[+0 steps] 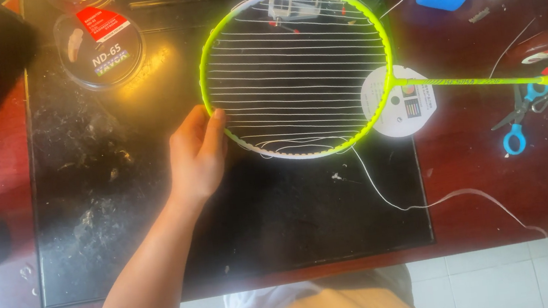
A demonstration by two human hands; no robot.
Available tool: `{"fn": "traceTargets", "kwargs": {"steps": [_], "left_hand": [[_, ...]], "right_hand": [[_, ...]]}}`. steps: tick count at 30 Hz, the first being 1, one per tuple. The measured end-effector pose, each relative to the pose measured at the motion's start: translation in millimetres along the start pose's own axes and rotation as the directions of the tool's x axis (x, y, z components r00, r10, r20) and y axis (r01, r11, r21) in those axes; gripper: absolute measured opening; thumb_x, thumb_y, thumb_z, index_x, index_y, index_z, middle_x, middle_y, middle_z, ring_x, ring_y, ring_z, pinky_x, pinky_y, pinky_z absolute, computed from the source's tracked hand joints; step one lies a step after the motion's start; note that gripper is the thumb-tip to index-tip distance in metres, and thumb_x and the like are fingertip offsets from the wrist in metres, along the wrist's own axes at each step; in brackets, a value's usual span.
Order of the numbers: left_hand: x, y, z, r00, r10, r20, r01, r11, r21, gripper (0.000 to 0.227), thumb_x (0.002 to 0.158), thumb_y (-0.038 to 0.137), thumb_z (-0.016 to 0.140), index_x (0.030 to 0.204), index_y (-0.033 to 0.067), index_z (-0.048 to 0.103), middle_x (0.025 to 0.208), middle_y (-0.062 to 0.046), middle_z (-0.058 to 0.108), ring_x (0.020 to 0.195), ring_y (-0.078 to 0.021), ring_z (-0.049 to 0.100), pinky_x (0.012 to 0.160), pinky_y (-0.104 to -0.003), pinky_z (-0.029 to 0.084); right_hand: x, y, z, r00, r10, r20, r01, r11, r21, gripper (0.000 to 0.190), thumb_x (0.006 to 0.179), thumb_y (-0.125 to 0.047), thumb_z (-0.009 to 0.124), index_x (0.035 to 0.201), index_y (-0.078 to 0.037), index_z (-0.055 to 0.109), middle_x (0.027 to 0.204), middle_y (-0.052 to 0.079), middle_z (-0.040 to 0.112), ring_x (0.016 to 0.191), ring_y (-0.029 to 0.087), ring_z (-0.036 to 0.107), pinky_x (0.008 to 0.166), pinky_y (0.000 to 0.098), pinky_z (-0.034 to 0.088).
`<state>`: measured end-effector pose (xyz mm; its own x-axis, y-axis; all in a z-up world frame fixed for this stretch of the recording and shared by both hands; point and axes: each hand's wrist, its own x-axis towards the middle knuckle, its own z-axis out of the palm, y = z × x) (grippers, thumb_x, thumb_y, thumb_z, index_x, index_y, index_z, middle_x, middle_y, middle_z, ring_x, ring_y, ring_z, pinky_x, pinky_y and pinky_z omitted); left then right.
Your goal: Threading a badminton string through the grommets of a racket frame.
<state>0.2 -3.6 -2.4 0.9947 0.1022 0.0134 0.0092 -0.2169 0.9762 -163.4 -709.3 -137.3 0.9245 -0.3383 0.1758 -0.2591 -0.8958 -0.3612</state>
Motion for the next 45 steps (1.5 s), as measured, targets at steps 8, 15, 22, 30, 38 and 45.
{"fn": "traceTargets", "kwargs": {"steps": [8, 15, 22, 30, 38, 45], "left_hand": [[-3.7, 1.4, -1.2, 0.999, 0.036, 0.002, -0.036, 0.999, 0.0, 0.029, 0.107, 0.024, 0.057, 0.086, 0.0054, 0.06, 0.062, 0.002, 0.055, 0.055, -0.0058, 0.049, 0.05, -0.025, 0.038], [0.2, 1.3, 1.6, 0.999, 0.035, 0.0, -0.035, 0.999, 0.02, 0.028, 0.106, 0.025, 0.056, 0.087, 0.0056, 0.061, 0.062, 0.001, 0.056, 0.054, -0.0067, 0.05, 0.049, -0.025, 0.038], [-1.1, 1.7, 2.6, 1.0, 0.007, 0.005, -0.007, 0.997, 0.079, 0.03, 0.106, 0.024, 0.056, 0.083, 0.0049, 0.061, 0.06, -0.001, 0.058, 0.052, -0.0086, 0.052, 0.049, -0.027, 0.04], [2.2, -4.1, 3.8, 0.997, -0.059, 0.052, 0.053, 0.992, 0.112, 0.033, 0.105, 0.025, 0.055, 0.08, 0.004, 0.06, 0.059, -0.002, 0.059, 0.052, -0.0101, 0.054, 0.049, -0.028, 0.043], [4.2, -6.9, 2.0, 0.981, -0.148, 0.128, 0.152, 0.988, -0.017, 0.028, 0.107, 0.028, 0.05, 0.097, 0.0028, 0.059, 0.067, -0.004, 0.057, 0.055, -0.0111, 0.054, 0.049, -0.028, 0.044], [1.5, 4.3, 1.7, 0.977, -0.084, 0.195, 0.116, 0.981, -0.158, 0.026, 0.108, 0.025, 0.04, 0.113, 0.0028, 0.054, 0.094, -0.009, 0.065, 0.077, -0.0225, 0.072, 0.064, -0.036, 0.064]], "right_hand": [[-20.5, -419.0, -5.5, 0.949, -0.239, 0.208, 0.15, 0.917, 0.371, 0.038, 0.087, -0.021, 0.081, 0.123, -0.011, 0.076, 0.076, 0.009, 0.066, 0.055, 0.009, 0.05, 0.055, 0.0271, 0.043], [-1.2, -409.5, 50.2, 0.837, -0.171, 0.519, -0.397, 0.463, 0.792, 0.015, 0.095, -0.014, 0.072, 0.104, -0.003, 0.075, 0.067, -0.008, 0.057, 0.05, -0.001, 0.038, 0.044, 0.0197, 0.024], [0.9, -397.6, 49.2, 0.911, -0.105, 0.4, -0.281, 0.551, 0.786, 0.012, 0.093, -0.012, 0.074, 0.098, -0.002, 0.075, 0.064, -0.007, 0.056, 0.049, -0.001, 0.035, 0.043, 0.0201, 0.023], [3.8, -392.9, 48.1, 0.945, -0.078, 0.319, -0.209, 0.604, 0.769, 0.013, 0.095, -0.013, 0.074, 0.1, -0.001, 0.075, 0.065, -0.005, 0.06, 0.051, 0.0, 0.041, 0.046, 0.0201, 0.028], [0.7, -395.0, 51.0, 0.937, -0.231, 0.261, -0.052, 0.648, 0.76, 0.015, 0.097, -0.016, 0.073, 0.102, -0.002, 0.075, 0.075, -0.008, 0.069, 0.065, -0.002, 0.054, 0.058, 0.0168, 0.041], [-2.4, -402.1, 42.0, 0.918, -0.216, 0.334, -0.072, 0.736, 0.673, 0.015, 0.094, -0.019, 0.074, 0.1, -0.005, 0.078, 0.062, -0.005, 0.061, 0.054, 0.001, 0.047, 0.051, 0.0195, 0.034]]}}
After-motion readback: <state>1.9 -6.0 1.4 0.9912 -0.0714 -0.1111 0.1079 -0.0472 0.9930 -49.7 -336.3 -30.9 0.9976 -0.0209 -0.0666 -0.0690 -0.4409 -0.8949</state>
